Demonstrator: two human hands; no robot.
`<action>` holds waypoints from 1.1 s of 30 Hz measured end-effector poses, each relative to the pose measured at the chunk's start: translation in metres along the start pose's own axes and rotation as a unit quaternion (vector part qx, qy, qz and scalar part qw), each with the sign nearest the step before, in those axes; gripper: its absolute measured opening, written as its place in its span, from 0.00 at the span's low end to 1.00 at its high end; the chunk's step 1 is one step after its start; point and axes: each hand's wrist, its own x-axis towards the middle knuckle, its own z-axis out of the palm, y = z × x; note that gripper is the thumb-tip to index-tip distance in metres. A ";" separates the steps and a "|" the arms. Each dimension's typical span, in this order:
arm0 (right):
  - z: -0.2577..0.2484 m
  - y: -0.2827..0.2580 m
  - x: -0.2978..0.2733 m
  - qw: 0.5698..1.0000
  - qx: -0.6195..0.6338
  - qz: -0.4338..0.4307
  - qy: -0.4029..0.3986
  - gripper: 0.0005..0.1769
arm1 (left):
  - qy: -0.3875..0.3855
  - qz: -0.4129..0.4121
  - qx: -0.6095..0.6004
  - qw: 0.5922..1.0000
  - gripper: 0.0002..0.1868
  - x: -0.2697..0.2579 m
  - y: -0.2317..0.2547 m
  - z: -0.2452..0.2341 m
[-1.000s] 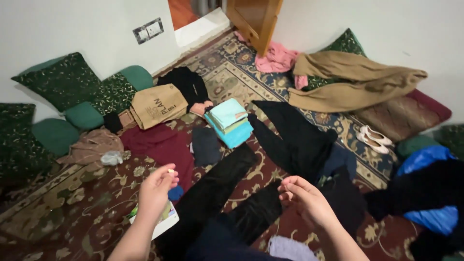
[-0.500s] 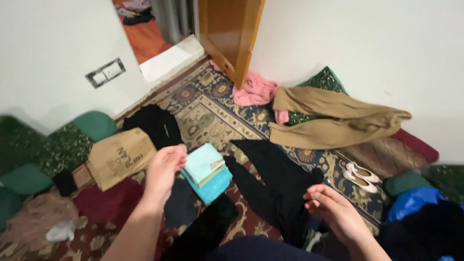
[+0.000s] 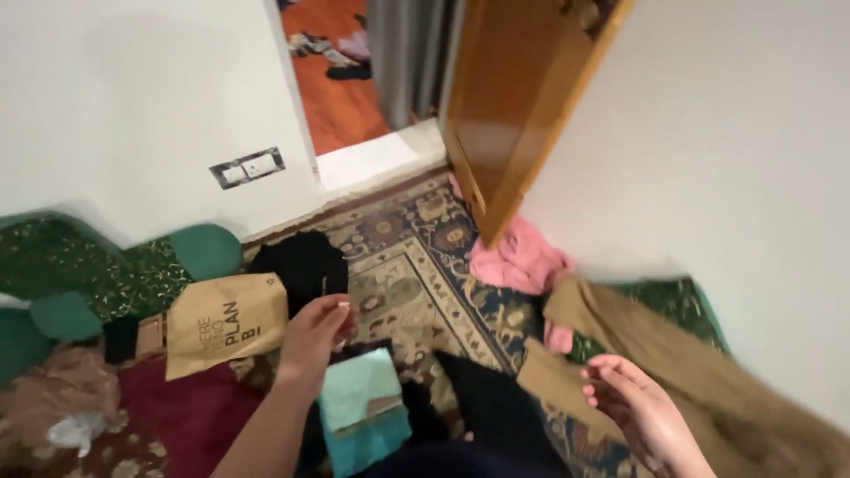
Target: The person folds clothes on a bed, picks up a small purse, and turns on a faucet in the bathroom.
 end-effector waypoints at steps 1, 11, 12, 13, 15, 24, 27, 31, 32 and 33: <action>0.017 -0.031 0.024 0.998 -0.036 -0.028 -0.036 0.10 | 0.011 0.008 -0.049 0.999 0.16 0.017 0.005 0.009; 0.178 -0.116 0.238 0.950 -0.201 -0.004 -0.239 0.07 | 0.144 0.030 -0.101 0.984 0.13 0.132 0.012 0.023; 0.188 -0.118 0.265 0.949 -0.204 -0.003 -0.242 0.07 | 0.148 0.029 -0.104 0.983 0.13 0.157 0.005 0.018; 0.201 -0.122 0.292 0.942 -0.197 0.000 -0.273 0.07 | 0.160 0.044 -0.114 0.979 0.12 0.184 0.000 0.012; 0.237 -0.143 0.355 0.932 -0.191 -0.009 -0.309 0.08 | 0.174 0.073 -0.129 0.974 0.13 0.259 -0.003 0.004; 0.401 -0.246 0.548 0.915 -0.277 -0.035 -0.293 0.09 | 0.105 0.091 0.044 0.989 0.08 0.494 0.172 0.067; 0.439 -0.247 0.604 0.927 -0.199 -0.047 -0.316 0.08 | 0.050 0.083 0.056 0.994 0.10 0.554 0.227 0.101; 0.493 -0.254 0.688 0.911 -0.249 0.034 -0.327 0.20 | -0.004 0.008 0.064 0.998 0.15 0.616 0.296 0.137; 0.509 -0.257 0.719 0.902 -0.254 0.000 -0.349 0.25 | -0.025 0.042 0.009 0.999 0.12 0.645 0.301 0.143; 0.531 -0.265 0.737 0.900 -0.256 0.003 -0.353 0.25 | -0.020 0.040 0.007 0.999 0.12 0.673 0.303 0.144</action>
